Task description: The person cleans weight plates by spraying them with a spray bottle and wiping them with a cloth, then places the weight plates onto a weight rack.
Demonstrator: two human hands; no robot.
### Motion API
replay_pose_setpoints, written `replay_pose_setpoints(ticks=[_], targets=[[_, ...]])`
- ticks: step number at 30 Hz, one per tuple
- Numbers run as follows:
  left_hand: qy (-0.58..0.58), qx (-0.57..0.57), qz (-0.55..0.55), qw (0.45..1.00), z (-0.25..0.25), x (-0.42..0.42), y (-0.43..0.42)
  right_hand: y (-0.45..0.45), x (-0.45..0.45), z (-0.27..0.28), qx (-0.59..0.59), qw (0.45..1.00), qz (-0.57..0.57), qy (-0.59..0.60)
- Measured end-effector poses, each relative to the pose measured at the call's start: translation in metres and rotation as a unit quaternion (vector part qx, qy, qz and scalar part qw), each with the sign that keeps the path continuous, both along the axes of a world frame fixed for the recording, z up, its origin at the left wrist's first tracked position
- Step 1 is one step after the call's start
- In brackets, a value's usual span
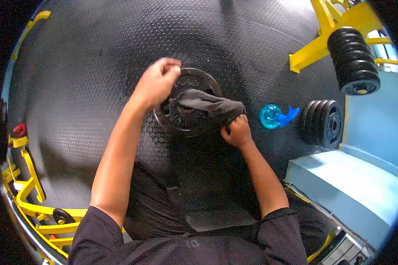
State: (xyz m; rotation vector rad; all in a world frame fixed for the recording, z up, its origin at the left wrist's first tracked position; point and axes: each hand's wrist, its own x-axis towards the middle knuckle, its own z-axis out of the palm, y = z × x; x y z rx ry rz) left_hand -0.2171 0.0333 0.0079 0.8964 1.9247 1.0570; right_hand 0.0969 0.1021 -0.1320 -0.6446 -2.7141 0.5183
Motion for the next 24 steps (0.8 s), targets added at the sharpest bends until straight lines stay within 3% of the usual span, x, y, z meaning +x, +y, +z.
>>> replay_pose_setpoints(ticks=[2, 3, 4, 5, 7, 8, 9, 11, 12, 13, 15, 17, 18, 19, 22, 23, 24], targets=[[0.122, -0.111, -0.12, 0.979, -0.013, 0.011, -0.009, 0.0, -0.006, 0.002, -0.021, 0.996, -0.067, 0.049], [0.172, -0.225, -0.233, 0.93, -0.012, 0.016, -0.011, -0.004, -0.011, 0.008, -0.101, 0.977, -0.162, 0.092], [0.217, -0.285, -0.274, 0.893, -0.03, 0.024, -0.022, -0.008, -0.018, 0.014, -0.179, 0.941, -0.253, 0.135], [0.278, -0.326, -0.305, 0.85, -0.026, 0.036, -0.034, -0.011, -0.025, 0.016, -0.178, 0.938, -0.26, 0.144], [0.363, -0.359, -0.371, 0.776, -0.044, 0.055, -0.055, -0.012, -0.037, 0.017, -0.069, 0.918, -0.33, 0.206], [0.417, -0.35, -0.378, 0.749, -0.044, 0.062, -0.063, -0.007, -0.037, 0.02, -0.049, 0.932, -0.334, 0.13], [0.469, -0.34, -0.385, 0.718, -0.045, 0.068, -0.069, -0.004, -0.038, 0.015, -0.053, 0.929, -0.341, 0.136], [0.488, -0.282, -0.384, 0.731, -0.057, 0.068, -0.082, -0.002, -0.039, 0.004, 0.003, 0.937, -0.344, 0.06], [0.499, -0.22, -0.376, 0.749, -0.064, 0.064, -0.088, 0.003, -0.039, 0.0, -0.121, 0.923, -0.355, 0.082], [0.5, -0.225, -0.382, 0.744, -0.072, 0.059, -0.092, 0.006, -0.039, -0.004, -0.131, 0.904, -0.395, 0.092], [0.471, -0.123, -0.371, 0.791, -0.083, 0.049, -0.096, 0.02, -0.039, 0.0, -0.154, 0.875, -0.42, 0.182], [0.481, -0.118, -0.363, 0.789, -0.089, 0.044, -0.095, 0.028, -0.051, 0.018, -0.271, 0.762, -0.395, 0.437], [0.447, -0.142, -0.37, 0.802, -0.091, 0.042, -0.091, 0.028, -0.055, 0.029, -0.245, 0.748, -0.396, 0.473], [0.415, -0.162, -0.373, 0.814, -0.092, 0.04, -0.089, 0.033, -0.054, 0.03, -0.244, 0.749, -0.389, 0.477], [0.441, -0.132, -0.374, 0.805, -0.09, 0.036, -0.09, 0.05, -0.039, 0.024, 0.01, 0.843, -0.392, 0.368], [0.442, -0.109, -0.367, 0.811, -0.096, 0.033, -0.089, 0.054, -0.036, 0.025, 0.015, 0.84, -0.388, 0.378], [0.446, -0.086, -0.36, 0.815, -0.096, 0.033, -0.091, 0.058, -0.032, 0.028, -0.106, 0.819, -0.381, 0.417]])
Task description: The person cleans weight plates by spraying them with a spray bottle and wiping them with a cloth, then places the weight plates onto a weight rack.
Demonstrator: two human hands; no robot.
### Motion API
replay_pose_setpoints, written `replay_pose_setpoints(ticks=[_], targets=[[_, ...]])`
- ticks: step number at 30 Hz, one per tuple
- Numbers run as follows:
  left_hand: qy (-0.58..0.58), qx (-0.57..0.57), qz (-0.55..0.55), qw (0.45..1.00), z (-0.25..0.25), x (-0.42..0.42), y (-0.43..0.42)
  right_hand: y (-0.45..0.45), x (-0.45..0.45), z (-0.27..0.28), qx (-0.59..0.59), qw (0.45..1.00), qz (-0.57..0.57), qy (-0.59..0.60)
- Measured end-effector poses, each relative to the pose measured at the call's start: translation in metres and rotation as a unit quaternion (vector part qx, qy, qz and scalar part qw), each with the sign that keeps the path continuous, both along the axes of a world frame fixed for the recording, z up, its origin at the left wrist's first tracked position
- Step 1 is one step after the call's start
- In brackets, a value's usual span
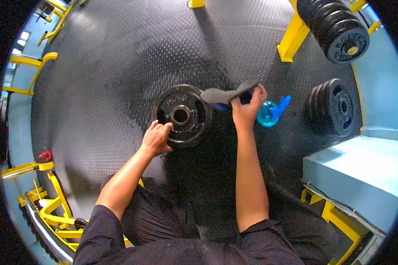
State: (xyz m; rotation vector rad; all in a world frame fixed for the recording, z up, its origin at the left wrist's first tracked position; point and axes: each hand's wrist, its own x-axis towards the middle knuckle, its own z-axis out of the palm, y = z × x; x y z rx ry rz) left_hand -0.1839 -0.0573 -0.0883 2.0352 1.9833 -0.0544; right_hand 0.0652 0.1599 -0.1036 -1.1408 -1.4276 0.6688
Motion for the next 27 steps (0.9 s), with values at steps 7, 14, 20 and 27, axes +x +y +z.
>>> replay_pose_setpoints(ticks=[7, 14, 20, 27], targets=[[-0.023, 0.005, -0.013, 1.0, 0.013, 0.043, -0.002, -0.008, 0.041, 0.025, -0.313, 0.861, 0.09, 0.39], [-0.086, 0.049, 0.031, 0.995, 0.069, 0.078, 0.025, -0.057, 0.034, -0.027, -0.519, 0.813, 0.263, -0.031], [-0.123, 0.028, 0.119, 0.985, 0.103, 0.075, 0.038, -0.056, -0.001, 0.024, -0.587, 0.746, 0.186, 0.254], [-0.339, -0.023, 0.364, 0.867, 0.134, 0.063, 0.046, -0.033, -0.03, 0.09, -0.585, 0.775, 0.13, 0.2]])
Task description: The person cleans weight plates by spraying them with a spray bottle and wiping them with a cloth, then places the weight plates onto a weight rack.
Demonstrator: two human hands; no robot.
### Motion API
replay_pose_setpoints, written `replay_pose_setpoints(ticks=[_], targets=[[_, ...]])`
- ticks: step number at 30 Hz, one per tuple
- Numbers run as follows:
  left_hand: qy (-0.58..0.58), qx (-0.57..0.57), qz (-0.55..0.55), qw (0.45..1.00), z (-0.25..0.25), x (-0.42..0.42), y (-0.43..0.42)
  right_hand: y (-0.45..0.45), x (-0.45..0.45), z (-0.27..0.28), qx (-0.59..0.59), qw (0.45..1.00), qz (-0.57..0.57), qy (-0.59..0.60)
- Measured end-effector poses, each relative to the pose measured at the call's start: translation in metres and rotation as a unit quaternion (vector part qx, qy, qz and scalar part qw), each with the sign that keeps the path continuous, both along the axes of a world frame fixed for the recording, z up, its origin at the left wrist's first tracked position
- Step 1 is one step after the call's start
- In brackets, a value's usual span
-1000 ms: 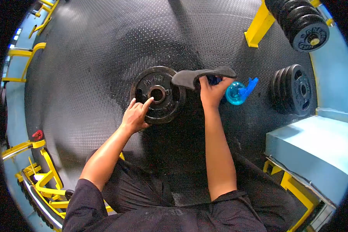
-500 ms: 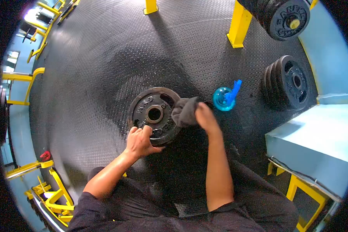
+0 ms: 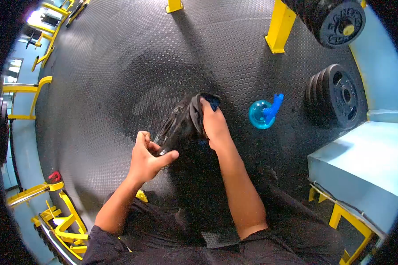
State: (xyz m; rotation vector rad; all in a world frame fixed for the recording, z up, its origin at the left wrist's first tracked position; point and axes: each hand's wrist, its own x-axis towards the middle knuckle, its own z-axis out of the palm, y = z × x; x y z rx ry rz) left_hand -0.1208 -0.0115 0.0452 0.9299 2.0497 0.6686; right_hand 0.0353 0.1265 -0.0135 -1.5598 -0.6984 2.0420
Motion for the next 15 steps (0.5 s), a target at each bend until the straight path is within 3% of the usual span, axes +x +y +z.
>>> replay_pose_setpoints(ticks=[3, 6, 8, 10, 11, 13, 14, 15], targets=[[0.004, 0.032, 0.029, 0.999, -0.009, -0.011, 0.014, 0.012, -0.011, -0.005, 0.018, 0.991, -0.077, 0.109], [-0.002, 0.044, 0.052, 0.998, -0.004, -0.016, 0.033, 0.01, -0.014, 0.014, 0.13, 0.962, -0.222, 0.091], [-0.047, 0.026, 0.05, 0.997, -0.003, -0.019, 0.043, 0.004, -0.014, 0.023, 0.126, 0.957, -0.255, 0.057], [-0.025, 0.035, 0.035, 0.998, -0.007, -0.018, 0.046, -0.007, -0.011, 0.005, 0.401, 0.903, -0.088, 0.131], [-0.019, 0.075, 0.04, 0.996, -0.023, -0.026, 0.046, -0.015, -0.017, 0.006, 0.456, 0.881, -0.066, 0.111], [-0.074, 0.172, 0.051, 0.981, -0.028, -0.023, 0.05, -0.024, -0.031, 0.023, 0.622, 0.781, 0.052, -0.024], [-0.071, 0.17, 0.045, 0.982, -0.027, -0.023, 0.05, -0.025, -0.033, 0.038, 0.709, 0.676, 0.148, -0.138], [-0.064, 0.203, 0.054, 0.975, -0.028, -0.024, 0.049, -0.027, -0.038, 0.024, 0.705, 0.679, 0.14, -0.15]])
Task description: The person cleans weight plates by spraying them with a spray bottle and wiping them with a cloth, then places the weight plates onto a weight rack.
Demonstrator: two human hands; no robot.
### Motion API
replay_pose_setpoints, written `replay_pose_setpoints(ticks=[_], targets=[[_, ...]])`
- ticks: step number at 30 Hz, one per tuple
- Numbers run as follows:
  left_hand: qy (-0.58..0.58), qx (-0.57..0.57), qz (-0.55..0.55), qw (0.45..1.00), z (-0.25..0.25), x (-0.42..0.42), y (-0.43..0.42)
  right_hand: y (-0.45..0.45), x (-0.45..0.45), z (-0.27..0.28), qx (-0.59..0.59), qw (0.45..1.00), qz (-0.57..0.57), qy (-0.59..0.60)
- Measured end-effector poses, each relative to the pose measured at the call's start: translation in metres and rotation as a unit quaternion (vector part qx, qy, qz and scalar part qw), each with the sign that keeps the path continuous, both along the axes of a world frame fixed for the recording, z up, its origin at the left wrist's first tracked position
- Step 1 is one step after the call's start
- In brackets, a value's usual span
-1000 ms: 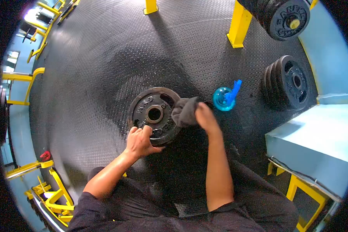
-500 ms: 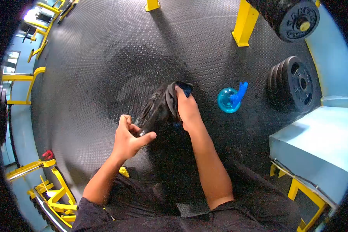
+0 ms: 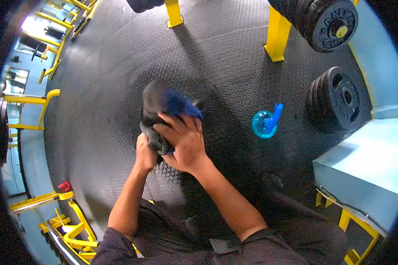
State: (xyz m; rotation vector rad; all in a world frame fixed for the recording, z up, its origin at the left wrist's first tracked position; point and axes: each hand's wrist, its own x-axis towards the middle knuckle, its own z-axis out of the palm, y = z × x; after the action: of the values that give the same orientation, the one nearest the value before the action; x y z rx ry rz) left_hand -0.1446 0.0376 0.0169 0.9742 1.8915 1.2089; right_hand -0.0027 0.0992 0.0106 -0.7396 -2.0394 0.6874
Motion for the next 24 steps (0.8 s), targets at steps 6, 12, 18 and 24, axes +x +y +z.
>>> replay_pose_setpoints(ticks=[6, 12, 18, 24], targets=[[-0.007, -0.088, 0.033, 0.995, 0.006, -0.023, 0.008, 0.082, -0.024, -0.036, -0.501, 0.832, -0.031, 0.234], [-0.075, -0.096, 0.062, 0.991, 0.006, -0.048, 0.018, 0.076, -0.037, -0.123, -0.734, 0.576, -0.092, 0.347], [-0.302, -0.139, 0.104, 0.937, -0.013, -0.093, 0.029, 0.017, -0.059, -0.132, -0.773, 0.482, -0.175, 0.373], [-0.261, -0.032, 0.13, 0.956, -0.014, -0.088, 0.039, -0.12, -0.102, -0.122, -0.611, 0.766, -0.151, 0.135]])
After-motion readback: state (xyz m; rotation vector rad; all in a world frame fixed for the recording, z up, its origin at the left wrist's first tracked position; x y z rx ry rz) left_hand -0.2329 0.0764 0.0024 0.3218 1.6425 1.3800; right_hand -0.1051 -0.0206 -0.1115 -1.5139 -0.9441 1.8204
